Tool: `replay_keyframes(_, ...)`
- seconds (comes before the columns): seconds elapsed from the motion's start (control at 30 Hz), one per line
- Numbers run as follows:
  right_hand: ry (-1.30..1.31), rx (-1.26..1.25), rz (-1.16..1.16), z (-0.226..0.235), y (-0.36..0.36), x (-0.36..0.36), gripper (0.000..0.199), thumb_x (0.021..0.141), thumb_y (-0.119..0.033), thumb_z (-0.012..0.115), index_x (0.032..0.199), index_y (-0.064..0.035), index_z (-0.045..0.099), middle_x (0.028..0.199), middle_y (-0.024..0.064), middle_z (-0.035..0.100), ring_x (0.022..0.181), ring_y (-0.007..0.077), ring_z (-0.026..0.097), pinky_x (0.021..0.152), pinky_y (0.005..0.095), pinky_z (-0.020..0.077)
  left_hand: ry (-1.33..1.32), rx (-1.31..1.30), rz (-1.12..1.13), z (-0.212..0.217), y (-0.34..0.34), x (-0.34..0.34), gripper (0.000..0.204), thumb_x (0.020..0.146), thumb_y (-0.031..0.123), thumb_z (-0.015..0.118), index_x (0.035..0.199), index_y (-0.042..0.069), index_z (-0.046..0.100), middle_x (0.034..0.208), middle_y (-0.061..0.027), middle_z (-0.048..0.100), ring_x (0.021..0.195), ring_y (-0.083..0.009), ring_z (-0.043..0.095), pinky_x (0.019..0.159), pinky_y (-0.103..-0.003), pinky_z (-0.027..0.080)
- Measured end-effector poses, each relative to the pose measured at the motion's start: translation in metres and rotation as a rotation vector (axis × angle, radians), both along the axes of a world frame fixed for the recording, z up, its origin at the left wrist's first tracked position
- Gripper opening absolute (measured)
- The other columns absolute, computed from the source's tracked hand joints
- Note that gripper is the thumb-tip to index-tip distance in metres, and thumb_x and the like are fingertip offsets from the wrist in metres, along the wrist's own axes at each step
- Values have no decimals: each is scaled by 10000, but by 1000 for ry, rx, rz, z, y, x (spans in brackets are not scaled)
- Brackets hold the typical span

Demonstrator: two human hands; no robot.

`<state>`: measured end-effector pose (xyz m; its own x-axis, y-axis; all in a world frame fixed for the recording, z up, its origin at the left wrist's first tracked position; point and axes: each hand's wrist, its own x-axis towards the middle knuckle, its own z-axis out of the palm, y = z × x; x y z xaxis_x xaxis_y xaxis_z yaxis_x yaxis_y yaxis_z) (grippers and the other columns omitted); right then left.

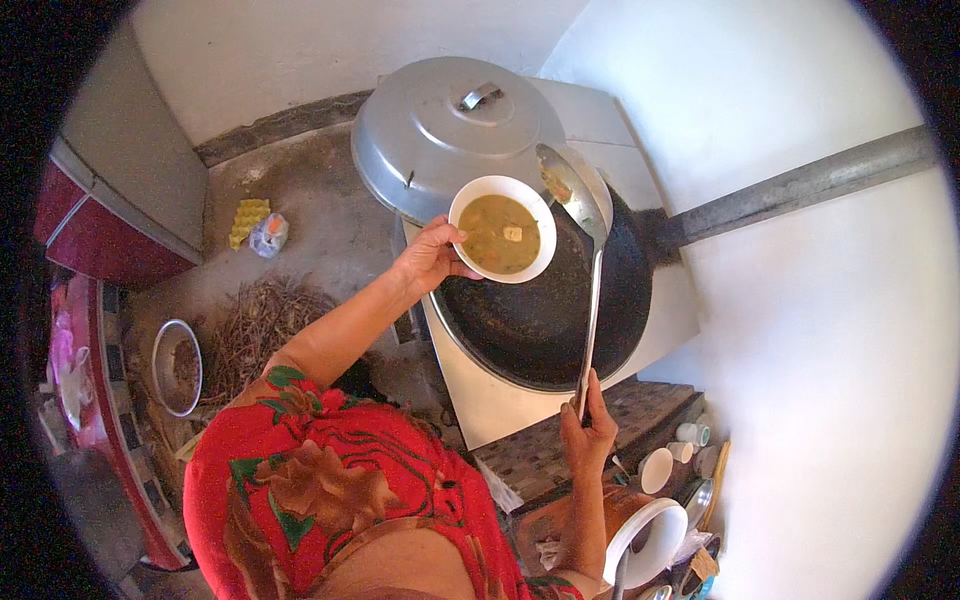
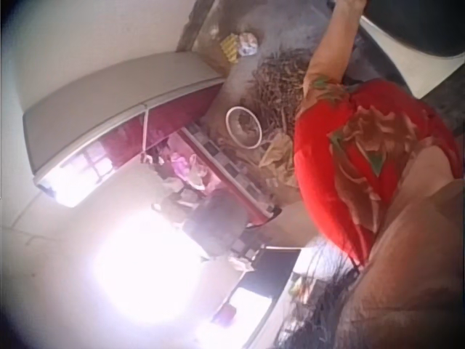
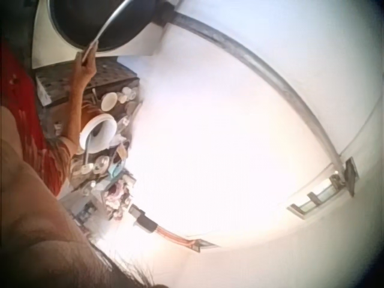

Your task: The person scoops soup from a large wok into a bowl using a ladle, then places the bowl on a table. They return to the wok, scoop more soup into another bowl, and place it on the table. The person repeats this process several times, serving soup into multiple bowls.

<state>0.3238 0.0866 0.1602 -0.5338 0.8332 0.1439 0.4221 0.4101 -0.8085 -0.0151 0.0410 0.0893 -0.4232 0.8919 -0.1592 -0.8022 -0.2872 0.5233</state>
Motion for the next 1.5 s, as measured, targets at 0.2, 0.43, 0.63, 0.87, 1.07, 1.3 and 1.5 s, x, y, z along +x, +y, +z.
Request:
replay_keyframes(0.2, -71, -45, -66, -8, -7, 9, 585, 772, 26, 599, 1331, -65, 452, 1030, -3, 598, 831, 55, 513, 738, 200, 428, -8, 23, -1, 11, 7, 2, 449, 753, 122, 616, 1140, 35, 403, 1030, -137, 551, 881, -296, 622, 597, -434, 583)
replay_keyframes(0.43, -141, 280, 69, -3, -13, -5, 533, 759, 39, 608, 1274, -52, 510, 771, 54, 536, 642, 91, 496, 617, 210, 428, 37, 3, 12, 15, 18, -1, 393, 761, 120, 577, 1123, 50, 443, 1047, -132, 577, 873, -306, 639, 622, -451, 584)
replay_keyframes(0.63, -172, 392, 87, 1, -13, -5, 534, 746, 42, 613, 1264, -47, 515, 748, 66, 522, 626, 121, 503, 614, 223, 432, 38, 21, 5, 11, 22, 1, 406, 768, 129, 585, 1137, 42, 439, 1042, -137, 592, 867, -296, 643, 624, -445, 587)
replay_keyframes(0.87, -107, 329, 25, -6, -20, -4, 520, 757, 35, 610, 1264, -29, 516, 786, 51, 537, 681, 85, 496, 652, 201, 426, 20, 8, -7, 15, 22, 2, 379, 770, 125, 585, 1112, 41, 444, 1025, -147, 586, 860, -309, 644, 606, -430, 595)
replay_keyframes(1.07, 3, 16, -112, -9, -29, -5, 542, 767, 24, 599, 1295, -42, 493, 859, -31, 549, 721, 51, 478, 680, 183, 408, -2, 14, -4, 18, 18, 3, 427, 764, 108, 597, 1140, 19, 414, 1025, -146, 556, 872, -294, 628, 592, -422, 589)
replay_keyframes(1.3, -36, -56, -95, -26, -31, 3, 540, 775, 15, 598, 1300, -41, 487, 999, -11, 588, 811, 42, 499, 730, 179, 405, 12, 16, -17, 19, 18, 4, 424, 766, 109, 593, 1140, 18, 414, 1021, -143, 557, 863, -295, 632, 588, -423, 588)
replay_keyframes(1.5, -4, 90, -73, -42, -29, 8, 584, 777, 57, 559, 1338, -54, 442, 738, -61, 505, 549, 15, 440, 487, 152, 362, 10, 5, -34, 20, 20, 6, 433, 764, 112, 595, 1145, 17, 412, 1031, -148, 550, 883, -297, 625, 592, -429, 586)
